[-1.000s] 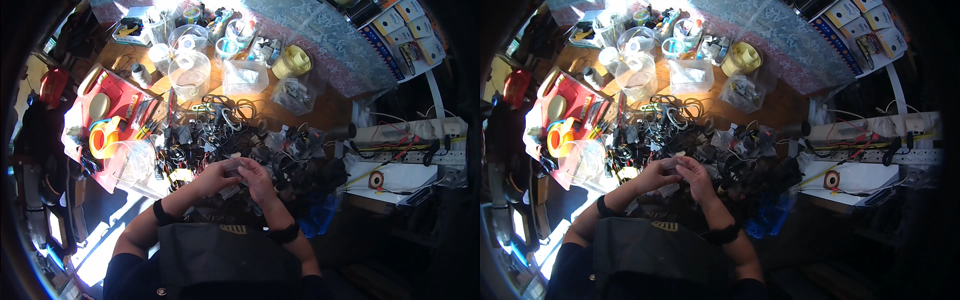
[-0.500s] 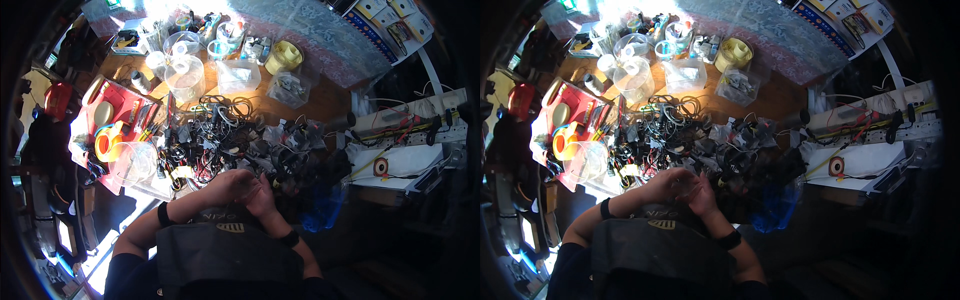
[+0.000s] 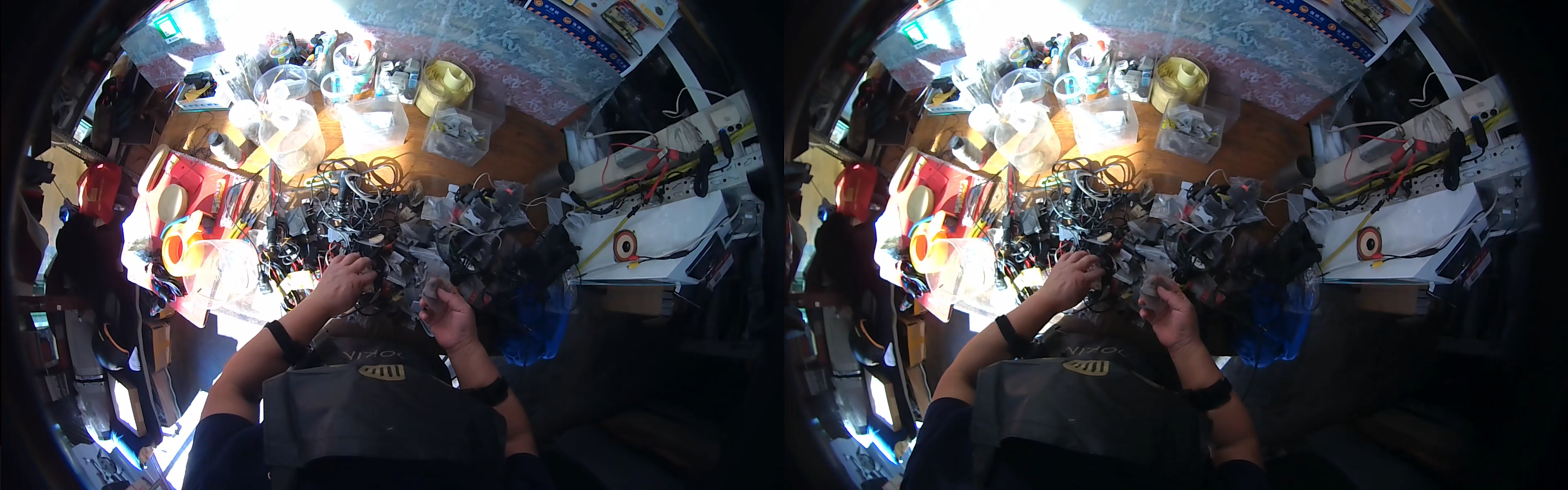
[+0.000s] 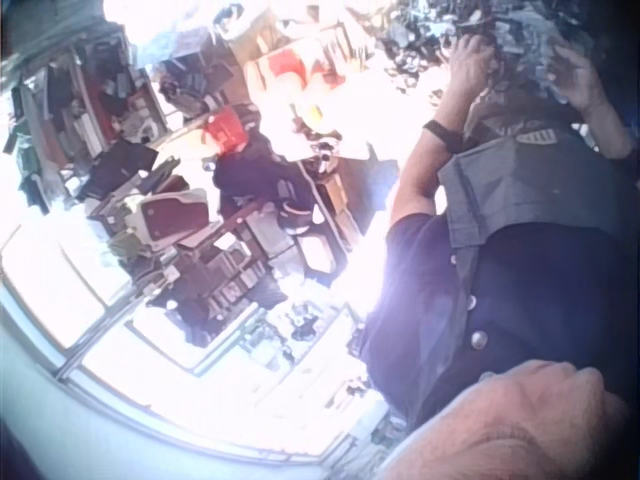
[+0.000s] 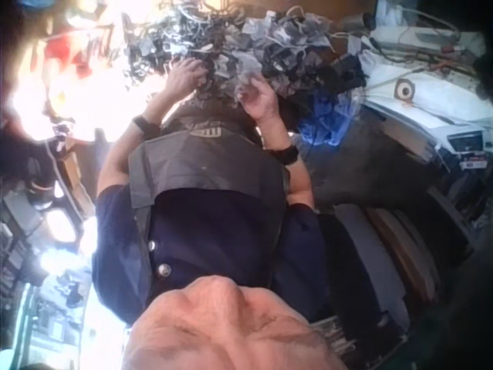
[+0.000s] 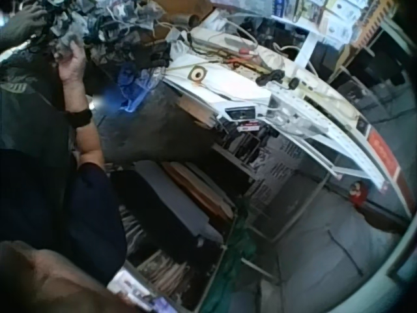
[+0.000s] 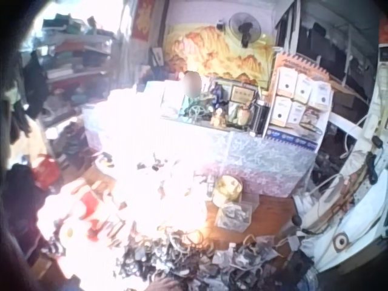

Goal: The person sorts through a cluttered pile of electronic components and cables on a workbench. They pick up and examine various items including a small black box, a camera, and tangled wires, then place them back on the table.

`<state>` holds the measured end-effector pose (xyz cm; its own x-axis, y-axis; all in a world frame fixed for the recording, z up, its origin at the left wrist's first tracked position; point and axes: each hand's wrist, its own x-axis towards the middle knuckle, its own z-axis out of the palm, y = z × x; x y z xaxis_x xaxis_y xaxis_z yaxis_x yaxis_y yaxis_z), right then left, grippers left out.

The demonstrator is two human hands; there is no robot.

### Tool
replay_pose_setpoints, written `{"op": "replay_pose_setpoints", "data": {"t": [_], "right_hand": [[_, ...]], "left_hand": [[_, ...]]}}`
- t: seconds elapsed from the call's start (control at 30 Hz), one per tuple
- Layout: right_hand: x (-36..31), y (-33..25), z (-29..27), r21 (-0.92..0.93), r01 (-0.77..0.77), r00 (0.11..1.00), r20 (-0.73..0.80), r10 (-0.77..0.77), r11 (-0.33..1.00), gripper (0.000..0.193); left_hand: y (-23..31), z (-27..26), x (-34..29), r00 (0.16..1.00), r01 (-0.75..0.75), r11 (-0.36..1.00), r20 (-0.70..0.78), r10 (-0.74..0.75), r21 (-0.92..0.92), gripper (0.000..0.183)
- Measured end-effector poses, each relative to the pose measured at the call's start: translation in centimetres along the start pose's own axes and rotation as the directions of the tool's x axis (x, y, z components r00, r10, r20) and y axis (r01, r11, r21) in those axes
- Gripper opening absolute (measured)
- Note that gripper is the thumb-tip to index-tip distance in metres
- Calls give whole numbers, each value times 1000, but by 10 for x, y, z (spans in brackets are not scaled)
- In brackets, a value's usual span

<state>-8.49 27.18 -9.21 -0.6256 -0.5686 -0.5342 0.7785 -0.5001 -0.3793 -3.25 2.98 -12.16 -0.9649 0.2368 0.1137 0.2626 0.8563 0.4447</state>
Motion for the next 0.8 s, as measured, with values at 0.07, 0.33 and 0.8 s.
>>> {"op": "replay_pose_setpoints", "data": {"t": [0.07,0.33,0.8], "right_hand": [[-1,1,-2,-3,-3,999,-52,3,1000,23],[4,4,-8,-17,-39,995,-91,38,999,25],[17,5,-15,-30,-71,990,-123,67,997,24]], "left_hand": [[-2,1,4,993,102,984,-44,-110,-146,24],[-16,-20,7,820,419,18,370,-438,-908,21],[-6,-20,34,916,297,924,-200,-347,-242,14]]}}
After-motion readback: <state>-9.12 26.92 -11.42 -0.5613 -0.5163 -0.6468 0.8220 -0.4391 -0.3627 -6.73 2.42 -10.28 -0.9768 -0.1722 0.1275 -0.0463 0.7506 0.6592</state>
